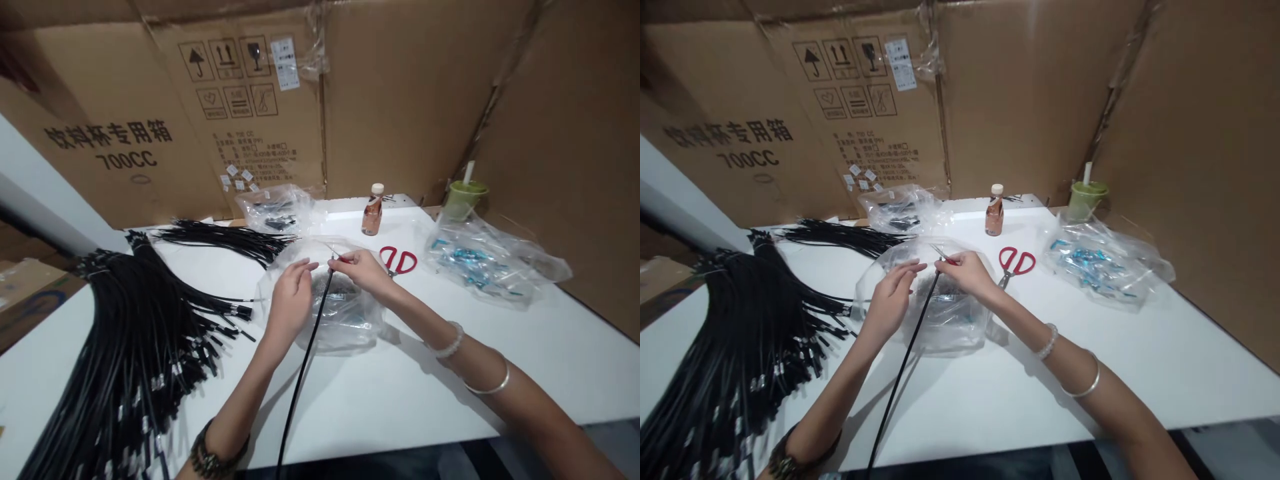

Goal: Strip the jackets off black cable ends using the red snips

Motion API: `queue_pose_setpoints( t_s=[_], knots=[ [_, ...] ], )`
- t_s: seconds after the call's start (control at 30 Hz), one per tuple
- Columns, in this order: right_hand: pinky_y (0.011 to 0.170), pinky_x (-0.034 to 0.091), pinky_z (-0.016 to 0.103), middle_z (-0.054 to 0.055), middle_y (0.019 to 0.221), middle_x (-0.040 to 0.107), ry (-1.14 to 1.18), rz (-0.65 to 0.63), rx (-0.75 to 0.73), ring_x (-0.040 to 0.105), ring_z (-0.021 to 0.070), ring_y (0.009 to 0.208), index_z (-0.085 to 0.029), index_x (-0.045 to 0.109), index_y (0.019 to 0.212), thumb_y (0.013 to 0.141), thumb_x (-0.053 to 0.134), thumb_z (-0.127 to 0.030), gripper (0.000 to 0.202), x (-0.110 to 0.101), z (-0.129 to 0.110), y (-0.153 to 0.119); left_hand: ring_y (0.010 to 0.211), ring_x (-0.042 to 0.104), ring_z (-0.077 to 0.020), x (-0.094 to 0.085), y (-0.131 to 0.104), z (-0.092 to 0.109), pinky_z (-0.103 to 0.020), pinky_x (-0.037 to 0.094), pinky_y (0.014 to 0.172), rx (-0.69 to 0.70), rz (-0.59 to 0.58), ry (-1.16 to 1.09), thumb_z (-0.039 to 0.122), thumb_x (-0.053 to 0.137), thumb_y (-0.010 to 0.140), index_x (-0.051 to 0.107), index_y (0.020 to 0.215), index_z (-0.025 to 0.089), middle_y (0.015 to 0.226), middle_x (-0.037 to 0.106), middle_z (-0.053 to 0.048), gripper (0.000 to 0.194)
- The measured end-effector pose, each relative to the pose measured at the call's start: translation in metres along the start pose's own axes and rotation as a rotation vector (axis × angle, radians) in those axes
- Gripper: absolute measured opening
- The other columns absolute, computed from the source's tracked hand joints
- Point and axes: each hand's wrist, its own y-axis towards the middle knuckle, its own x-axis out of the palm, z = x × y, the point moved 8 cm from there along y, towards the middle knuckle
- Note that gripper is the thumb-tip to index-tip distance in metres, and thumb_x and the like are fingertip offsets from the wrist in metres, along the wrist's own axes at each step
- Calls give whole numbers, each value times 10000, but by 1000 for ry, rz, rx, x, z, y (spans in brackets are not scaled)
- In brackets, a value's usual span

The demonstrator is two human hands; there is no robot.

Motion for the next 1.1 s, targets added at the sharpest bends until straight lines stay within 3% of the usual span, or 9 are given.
queue_pose_setpoints(
  t_s=[0.1, 0.23, 0.4, 0.53, 0.63, 0.83, 0.97, 1.1],
  knots=[
    [525, 421, 216, -41, 663, 546, -101, 36, 31, 502, 90, 555, -120, 620, 780, 907, 650, -372, 284, -4, 5, 0, 1215, 548, -251, -5, 13, 9, -457, 354, 1098, 84, 26, 175, 194, 527, 888, 715, 766, 175, 1209, 671, -100, 225],
    [645, 528, 277, 15, 890, 635, -195, 84, 71, 614, 148, 740, -111, 641, 927, 936, 619, -376, 266, -6, 2, -3, 1066, 628, -212, 0, 21, 17, -471, 442, 1010, 145, -16, 308, 326, 653, 879, 678, 831, 150, 1056, 708, -62, 184],
    [726, 558, 330, 53, 1036, 645, -243, 117, 91, 638, 182, 854, -119, 634, 1060, 946, 611, -358, 267, -4, -9, -12, 956, 662, -202, -5, -12, 26, -452, 501, 919, 180, 38, 371, 453, 521, 948, 658, 1004, 140, 998, 701, -65, 347],
    [734, 563, 336, 52, 1062, 641, -258, 146, 90, 640, 195, 874, -118, 631, 1084, 942, 618, -345, 268, 0, -14, -13, 911, 664, -188, -3, -35, 24, -427, 521, 879, 161, 56, 421, 409, 541, 947, 662, 944, 142, 938, 697, -50, 293],
    [702, 565, 314, 52, 1052, 642, -269, 158, 88, 643, 180, 850, -121, 630, 1087, 940, 624, -326, 253, 4, -15, -7, 903, 661, -188, -1, -37, 21, -422, 528, 863, 127, 94, 418, 378, 564, 939, 659, 946, 141, 944, 691, -51, 256],
    [672, 560, 292, 41, 1004, 652, -243, 153, 40, 644, 167, 810, -115, 640, 1043, 942, 622, -332, 240, 11, -21, -7, 977, 642, -217, 14, -44, 17, -452, 522, 883, 112, 78, 263, 388, 612, 906, 599, 1160, 147, 1075, 660, -75, 350],
    [675, 550, 293, 30, 949, 655, -192, 109, -17, 639, 158, 783, -112, 645, 984, 946, 614, -344, 237, 15, -27, -25, 752, 641, -148, 15, -51, 6, -350, 544, 730, 52, 82, 63, 383, 535, 953, 620, 1078, 143, 894, 666, -31, 284],
    [577, 457, 241, -35, 639, 584, -124, 30, -87, 543, 105, 568, -125, 640, 741, 917, 638, -377, 308, 22, -26, -68, 458, 495, -107, 4, -72, -8, -240, 423, 482, 37, 53, -128, 408, 531, 904, 616, 885, 155, 568, 526, 56, 268]
  ],
)
